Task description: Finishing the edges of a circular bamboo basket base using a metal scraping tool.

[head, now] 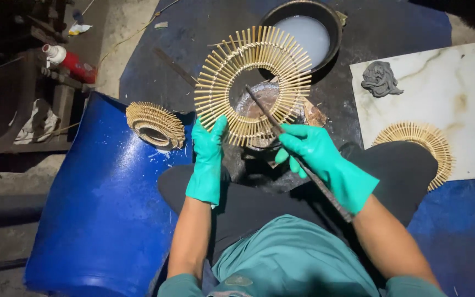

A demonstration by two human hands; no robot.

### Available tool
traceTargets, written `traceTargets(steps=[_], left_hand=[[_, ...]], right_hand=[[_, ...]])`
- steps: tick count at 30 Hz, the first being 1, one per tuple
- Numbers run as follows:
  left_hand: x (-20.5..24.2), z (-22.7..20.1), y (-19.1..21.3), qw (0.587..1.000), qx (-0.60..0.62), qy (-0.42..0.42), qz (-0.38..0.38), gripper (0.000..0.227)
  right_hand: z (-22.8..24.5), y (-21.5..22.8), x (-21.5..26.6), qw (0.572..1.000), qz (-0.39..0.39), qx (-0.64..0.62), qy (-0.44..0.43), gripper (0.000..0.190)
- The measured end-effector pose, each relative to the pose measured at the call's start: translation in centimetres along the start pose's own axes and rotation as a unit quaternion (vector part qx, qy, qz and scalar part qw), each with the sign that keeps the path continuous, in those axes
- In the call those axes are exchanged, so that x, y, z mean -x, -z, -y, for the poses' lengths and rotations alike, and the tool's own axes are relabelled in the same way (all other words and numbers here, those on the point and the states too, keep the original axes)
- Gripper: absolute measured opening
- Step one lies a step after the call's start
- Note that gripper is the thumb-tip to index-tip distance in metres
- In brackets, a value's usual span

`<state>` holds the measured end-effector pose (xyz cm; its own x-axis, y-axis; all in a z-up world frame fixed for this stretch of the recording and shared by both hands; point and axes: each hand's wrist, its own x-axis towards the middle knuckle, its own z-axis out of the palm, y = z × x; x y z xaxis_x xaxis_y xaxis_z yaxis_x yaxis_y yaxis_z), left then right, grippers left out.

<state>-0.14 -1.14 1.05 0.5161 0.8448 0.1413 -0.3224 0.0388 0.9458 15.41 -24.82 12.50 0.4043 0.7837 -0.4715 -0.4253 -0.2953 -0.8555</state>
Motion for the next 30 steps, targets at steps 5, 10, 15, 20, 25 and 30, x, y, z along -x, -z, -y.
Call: traceTargets(steps=[5, 10, 15, 20, 25, 30], left_hand=[[0.1, -0.3, 0.2, 0.999, -0.04, -0.016, 0.02, 0.047], [-0.7, 0.6, 1.1, 1.0, -0.011, 0.025, -0.007, 0.045], [-0.3, 1.4, 0.8, 0.964, -0.254, -0.066, -0.052, 0.037], [1.4, 5.8, 0.3, 0.752, -0.549, -0.288, 0.223, 0.051], [3.7, 7.0, 0.5, 0.706, -0.535, -0.284, 0.366, 0.055], [1.6, 8.6, 1.7, 0.806, -0.433, -0.267, 0.303, 0.074]], right_hand=[[0.3, 1.2, 0.0, 0.996, 0.049, 0.047, -0.056, 0.041], [1.3, 2.5, 0.8, 0.998, -0.015, -0.041, 0.052, 0.047], [1.1, 6.5, -2.7, 0.983, -0.084, -0.099, 0.131, 0.052], [-5.3, 10.8, -10.3, 0.991, -0.13, 0.02, 0.014, 0.048], [-12.1, 12.7, -16.6, 0.984, -0.156, 0.065, -0.052, 0.029], [-13.2, 13.1, -19.2, 0.981, -0.166, 0.07, -0.073, 0.023]])
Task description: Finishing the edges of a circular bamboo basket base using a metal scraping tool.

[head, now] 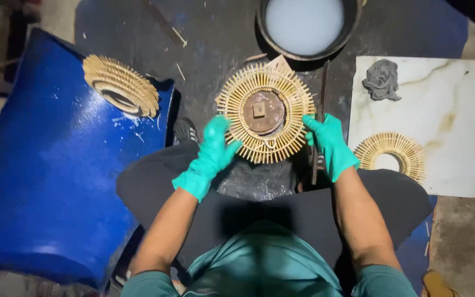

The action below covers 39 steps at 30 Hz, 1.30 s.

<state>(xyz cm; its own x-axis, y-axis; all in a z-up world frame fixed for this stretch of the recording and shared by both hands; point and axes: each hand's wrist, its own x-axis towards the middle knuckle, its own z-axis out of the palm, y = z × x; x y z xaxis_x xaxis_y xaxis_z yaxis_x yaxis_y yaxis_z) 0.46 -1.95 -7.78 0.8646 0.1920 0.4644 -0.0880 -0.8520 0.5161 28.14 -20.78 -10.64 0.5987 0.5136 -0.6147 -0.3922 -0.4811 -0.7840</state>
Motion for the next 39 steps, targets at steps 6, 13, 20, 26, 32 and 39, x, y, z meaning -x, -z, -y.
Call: traceTargets(steps=[6, 13, 20, 26, 32, 39], left_hand=[[2.8, 7.3, -4.0, 0.814, 0.318, 0.468, -0.128, 0.075], [3.0, 7.5, -3.3, 0.75, 0.345, 0.558, -0.086, 0.059], [3.7, 7.4, -4.8, 0.759, 0.374, 0.525, -0.091, 0.061], [3.0, 5.9, -4.3, 0.702, 0.421, 0.568, -0.083, 0.056], [1.6, 5.1, -3.1, 0.679, 0.407, 0.606, -0.071, 0.059], [-1.7, 3.0, -4.4, 0.955, -0.104, 0.277, -0.014, 0.076]], right_hand=[[1.5, -1.2, -1.6, 0.999, 0.019, -0.031, -0.012, 0.022], [3.1, -2.6, -1.4, 1.0, 0.017, -0.003, -0.023, 0.024], [3.9, -2.0, -1.7, 0.999, -0.013, 0.026, -0.028, 0.025], [4.4, -2.0, -1.5, 0.995, -0.025, 0.092, -0.019, 0.028], [4.7, -2.3, -1.6, 0.997, -0.03, 0.067, 0.005, 0.023], [4.2, -2.3, -1.7, 0.996, -0.029, 0.084, 0.008, 0.025]])
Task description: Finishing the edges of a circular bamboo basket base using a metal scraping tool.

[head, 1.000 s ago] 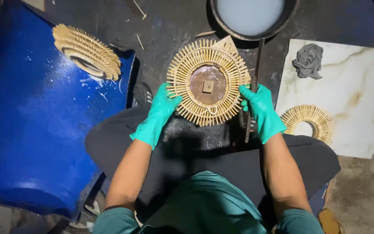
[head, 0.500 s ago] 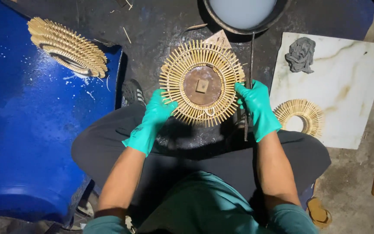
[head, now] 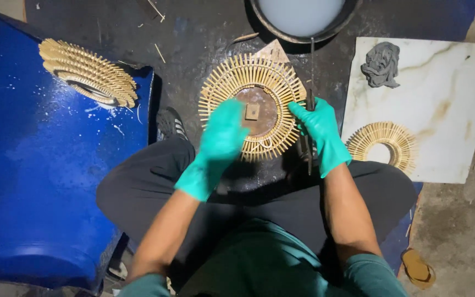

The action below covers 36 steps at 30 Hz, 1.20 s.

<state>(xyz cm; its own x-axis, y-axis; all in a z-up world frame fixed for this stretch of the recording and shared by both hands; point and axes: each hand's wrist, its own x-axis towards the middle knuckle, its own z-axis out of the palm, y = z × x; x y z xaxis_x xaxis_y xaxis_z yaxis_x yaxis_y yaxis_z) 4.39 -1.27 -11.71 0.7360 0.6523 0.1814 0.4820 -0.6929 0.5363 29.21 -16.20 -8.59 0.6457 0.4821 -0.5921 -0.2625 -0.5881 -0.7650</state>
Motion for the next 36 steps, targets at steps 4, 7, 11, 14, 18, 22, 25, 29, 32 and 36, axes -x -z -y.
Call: traceTargets(steps=[4, 7, 11, 14, 18, 22, 25, 29, 32, 36], left_hand=[[-4.7, -3.8, -1.4, 0.971, -0.041, -0.172, 0.158, 0.082], [-6.2, -5.4, -1.8, 0.942, -0.101, -0.154, 0.28, 0.09], [-5.8, -5.3, -2.8, 0.937, -0.123, -0.105, 0.31, 0.082], [-6.0, -5.2, -3.3, 0.929, -0.147, -0.107, 0.321, 0.083], [-8.0, -7.2, -1.2, 0.928, -0.156, -0.106, 0.323, 0.079], [-9.1, -7.2, 0.4, 0.942, -0.107, -0.088, 0.306, 0.06], [-7.6, -6.4, 0.2, 0.971, -0.044, -0.089, 0.219, 0.065], [-4.6, -3.1, -2.2, 0.993, -0.003, -0.114, 0.02, 0.086], [-7.1, -1.8, -0.1, 0.987, 0.114, 0.007, 0.115, 0.06], [-5.9, 2.9, 0.5, 0.967, 0.106, 0.197, 0.121, 0.047]], right_hand=[[-0.6, 0.0, -0.6, 0.997, 0.02, 0.006, 0.077, 0.034], [-0.6, 0.3, -1.2, 0.995, -0.013, 0.019, 0.097, 0.044], [-1.1, -0.2, -1.8, 0.965, -0.099, 0.222, 0.094, 0.072], [-1.0, -0.7, -1.6, 0.947, -0.112, 0.288, 0.093, 0.073], [-1.3, -0.7, -2.2, 0.936, -0.119, 0.312, 0.112, 0.071], [-1.4, -0.4, -2.0, 0.966, -0.072, 0.228, 0.102, 0.061], [-1.3, -0.4, -1.8, 0.97, -0.067, 0.211, 0.103, 0.061], [-3.0, 0.2, -0.9, 0.982, -0.037, 0.108, 0.15, 0.049], [-1.6, 1.1, -1.4, 0.998, -0.052, -0.042, 0.015, 0.044], [-4.0, 2.3, -3.2, 0.994, -0.066, -0.083, -0.023, 0.043]])
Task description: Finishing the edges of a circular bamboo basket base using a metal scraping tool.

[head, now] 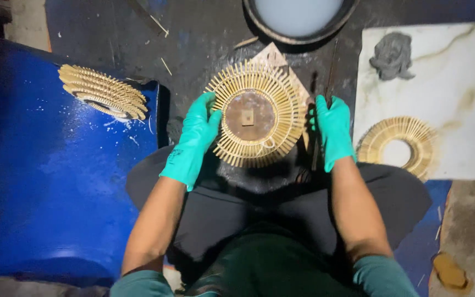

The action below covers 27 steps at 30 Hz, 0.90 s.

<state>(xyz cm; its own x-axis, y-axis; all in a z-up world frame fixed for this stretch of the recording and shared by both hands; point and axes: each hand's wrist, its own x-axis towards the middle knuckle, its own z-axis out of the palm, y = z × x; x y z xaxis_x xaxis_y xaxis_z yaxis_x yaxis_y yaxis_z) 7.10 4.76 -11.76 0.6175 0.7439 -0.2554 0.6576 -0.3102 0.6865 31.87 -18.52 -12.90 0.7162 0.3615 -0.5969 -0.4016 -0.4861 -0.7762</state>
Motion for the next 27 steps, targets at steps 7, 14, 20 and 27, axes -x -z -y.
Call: traceTargets(steps=[7, 14, 20, 27], left_hand=[[0.1, -1.6, 1.9, 0.989, 0.112, 0.091, 0.044, 0.032], [-0.4, -0.2, 0.2, 1.0, 0.016, -0.009, 0.011, 0.033], [0.0, -1.4, 0.2, 0.993, -0.044, -0.033, 0.103, 0.081], [0.1, -0.5, -3.4, 0.966, -0.221, -0.08, 0.108, 0.093]], right_hand=[[-17.4, -1.6, -10.6, 0.944, -0.095, 0.287, 0.135, 0.032], [-12.5, -0.4, -8.4, 0.969, 0.005, 0.232, 0.083, 0.031], [7.3, -2.2, 2.7, 0.915, -0.142, 0.302, 0.228, 0.039], [9.1, -10.9, 0.1, 0.76, 0.015, 0.57, 0.313, 0.048]])
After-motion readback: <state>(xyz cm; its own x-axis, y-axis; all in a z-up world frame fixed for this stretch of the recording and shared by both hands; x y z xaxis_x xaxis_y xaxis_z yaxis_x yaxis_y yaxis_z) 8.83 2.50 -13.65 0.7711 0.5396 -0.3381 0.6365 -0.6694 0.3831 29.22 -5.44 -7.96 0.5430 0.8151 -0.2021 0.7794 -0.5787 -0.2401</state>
